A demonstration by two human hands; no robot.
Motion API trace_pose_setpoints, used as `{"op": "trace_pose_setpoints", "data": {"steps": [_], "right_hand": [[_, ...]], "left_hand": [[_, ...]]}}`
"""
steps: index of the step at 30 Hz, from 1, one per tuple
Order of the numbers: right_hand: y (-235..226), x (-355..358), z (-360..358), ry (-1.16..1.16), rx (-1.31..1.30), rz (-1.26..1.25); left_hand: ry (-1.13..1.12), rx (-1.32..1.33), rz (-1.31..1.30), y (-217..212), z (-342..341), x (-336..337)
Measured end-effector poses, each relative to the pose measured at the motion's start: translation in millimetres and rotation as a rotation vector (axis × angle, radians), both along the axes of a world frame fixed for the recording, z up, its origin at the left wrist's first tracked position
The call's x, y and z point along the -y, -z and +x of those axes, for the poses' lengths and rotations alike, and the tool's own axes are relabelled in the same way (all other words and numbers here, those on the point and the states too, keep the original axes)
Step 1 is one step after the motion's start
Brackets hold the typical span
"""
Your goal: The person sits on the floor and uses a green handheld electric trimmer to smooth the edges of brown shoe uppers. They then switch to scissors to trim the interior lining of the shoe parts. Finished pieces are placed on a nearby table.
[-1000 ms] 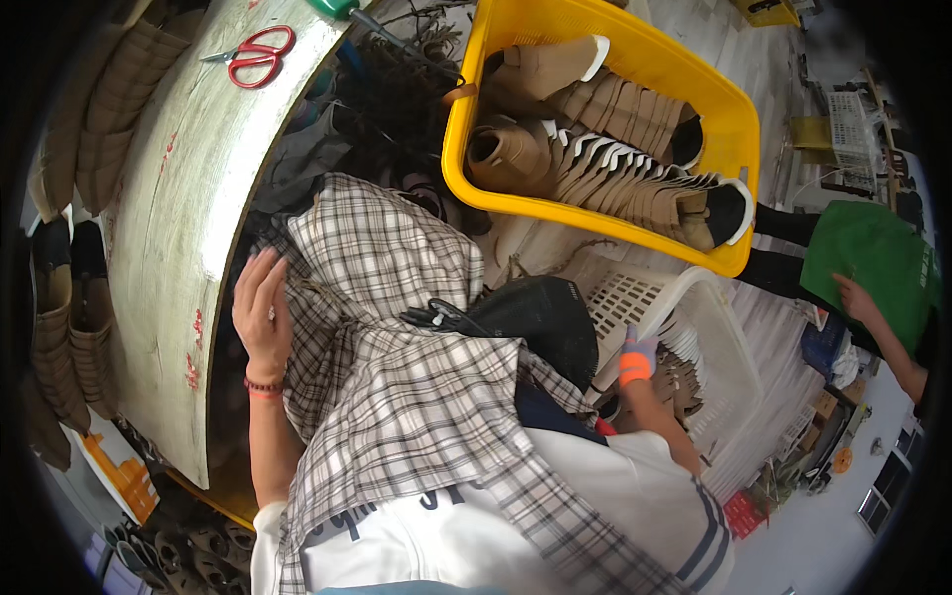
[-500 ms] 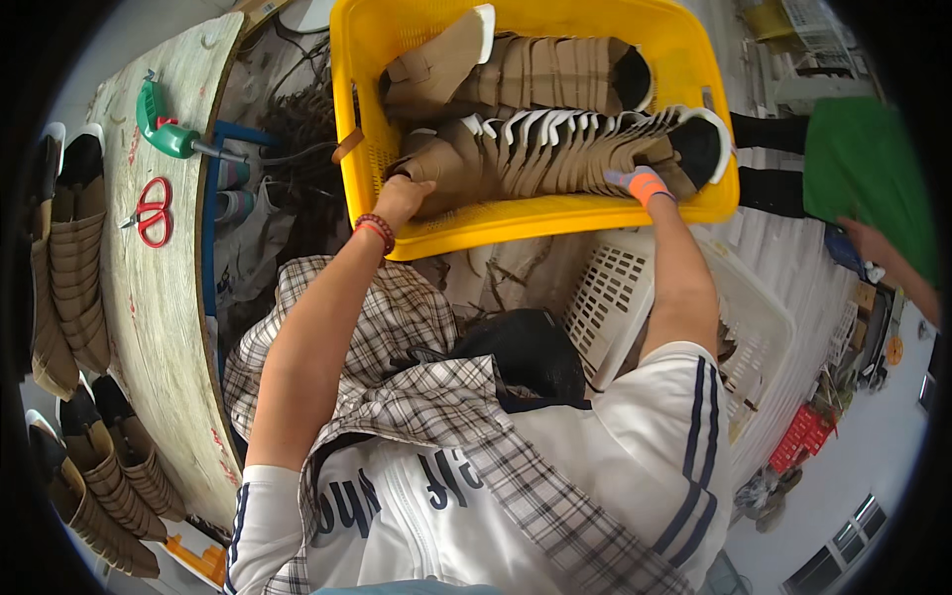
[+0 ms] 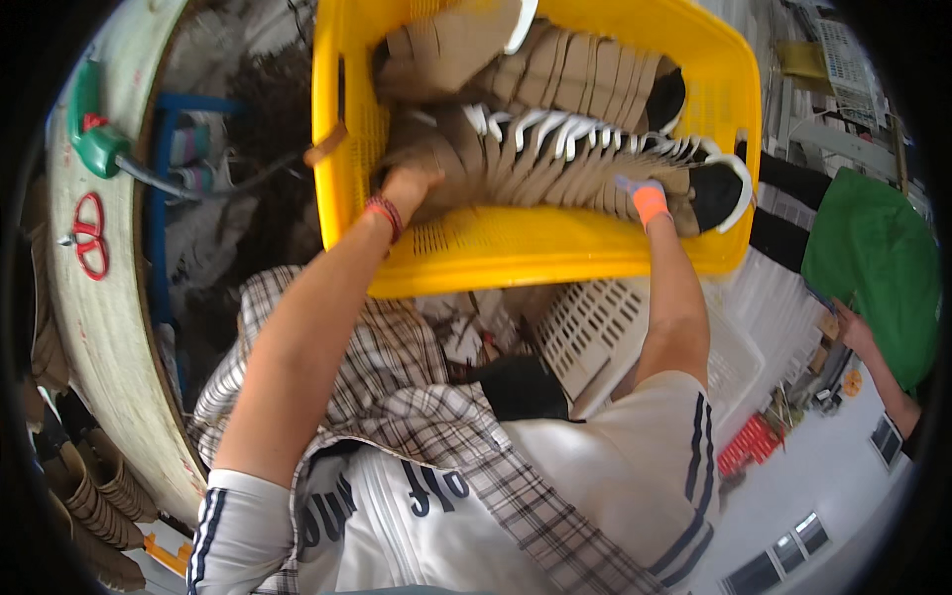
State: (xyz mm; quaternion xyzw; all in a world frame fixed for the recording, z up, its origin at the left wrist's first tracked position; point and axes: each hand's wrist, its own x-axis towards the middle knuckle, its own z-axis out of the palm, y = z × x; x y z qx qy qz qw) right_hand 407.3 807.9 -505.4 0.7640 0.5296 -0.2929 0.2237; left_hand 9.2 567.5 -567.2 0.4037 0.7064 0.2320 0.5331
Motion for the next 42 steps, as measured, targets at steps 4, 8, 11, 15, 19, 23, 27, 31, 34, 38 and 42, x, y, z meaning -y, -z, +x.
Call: {"op": "trace_pose_setpoints", "data": {"steps": [4, 8, 11, 15, 19, 23, 27, 31, 34, 38, 42], "right_hand": [[-8.5, 11.6, -7.4, 0.095, -0.14, 0.023], [-4.7, 14.3, -9.0, 0.257, -0.276, 0.017], [2.7, 10.8, -6.6, 0.386, -0.469, 0.078], [-29.2, 26.7, -23.9, -0.197, -0.363, 0.104], [-30.6, -3.6, 39.7, -0.64, -0.152, 0.059], [-25.2, -30.7, 79.7, -0.749, -0.45, 0.099], [-11.1, 11.9, 3.2, -0.72, 0.076, 0.11], [-34.4, 27.2, -35.9, -0.266, 0.228, 0.381], [-62.7, 52.1, -55.9, -0.304, 0.295, 0.595], [-67.2, 76.8, -80.7, 0.195, -0.374, 0.348], [-0.5, 73.8, -77.1, 0.59, -0.471, -0.058]], "left_hand": [[-0.416, 0.419, -0.457, -61.5, -5.2, -17.9], [-0.341, 0.577, -0.4, -117.0, -12.3, -22.5], [-0.456, 0.695, -0.444, -95.5, 0.6, -21.0], [-0.552, 0.599, -0.412, -24.1, 9.6, -22.1], [-0.599, 0.543, -0.635, -63.1, 2.8, -34.1], [-0.551, 0.556, -0.574, -80.2, -8.4, -31.3], [-0.52, 0.667, -0.407, -91.2, -10.3, -19.2], [-0.529, 0.47, -0.577, -89.0, -8.2, -27.3], [-0.524, 0.571, -0.588, -97.0, -12.9, -24.7], [-0.487, 0.677, -0.511, -99.4, -11.5, -20.9], [-0.599, 0.693, -0.544, -98.2, -10.6, -24.2]]}}
